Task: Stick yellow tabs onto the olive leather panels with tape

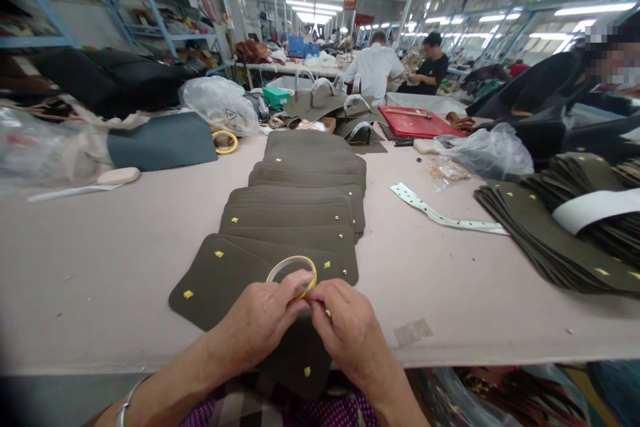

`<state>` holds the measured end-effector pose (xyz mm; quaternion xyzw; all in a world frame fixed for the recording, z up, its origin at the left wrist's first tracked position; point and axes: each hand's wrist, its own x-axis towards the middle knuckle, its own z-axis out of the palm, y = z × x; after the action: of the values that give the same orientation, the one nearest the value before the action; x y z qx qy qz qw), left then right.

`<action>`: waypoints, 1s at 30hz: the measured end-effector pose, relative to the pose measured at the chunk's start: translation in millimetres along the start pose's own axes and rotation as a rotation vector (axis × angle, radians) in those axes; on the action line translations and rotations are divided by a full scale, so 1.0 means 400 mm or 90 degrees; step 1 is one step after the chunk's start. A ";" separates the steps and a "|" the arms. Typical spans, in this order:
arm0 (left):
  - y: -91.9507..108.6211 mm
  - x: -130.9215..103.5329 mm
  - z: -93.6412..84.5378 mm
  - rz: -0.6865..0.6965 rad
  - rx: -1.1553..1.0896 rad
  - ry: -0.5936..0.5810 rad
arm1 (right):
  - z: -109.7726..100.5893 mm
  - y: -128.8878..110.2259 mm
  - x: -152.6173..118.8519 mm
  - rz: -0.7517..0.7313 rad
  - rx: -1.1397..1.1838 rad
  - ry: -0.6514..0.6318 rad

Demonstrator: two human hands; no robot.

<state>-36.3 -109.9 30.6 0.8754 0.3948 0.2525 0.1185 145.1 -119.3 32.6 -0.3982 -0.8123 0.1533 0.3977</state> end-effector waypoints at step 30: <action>-0.095 0.009 0.071 -0.029 0.196 -0.032 | -0.040 0.190 0.000 0.603 0.214 -0.081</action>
<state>-43.0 -82.2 -7.6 0.8802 0.4453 0.1640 -0.0017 197.2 -72.1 -0.2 -0.6433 -0.5294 0.4695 0.2925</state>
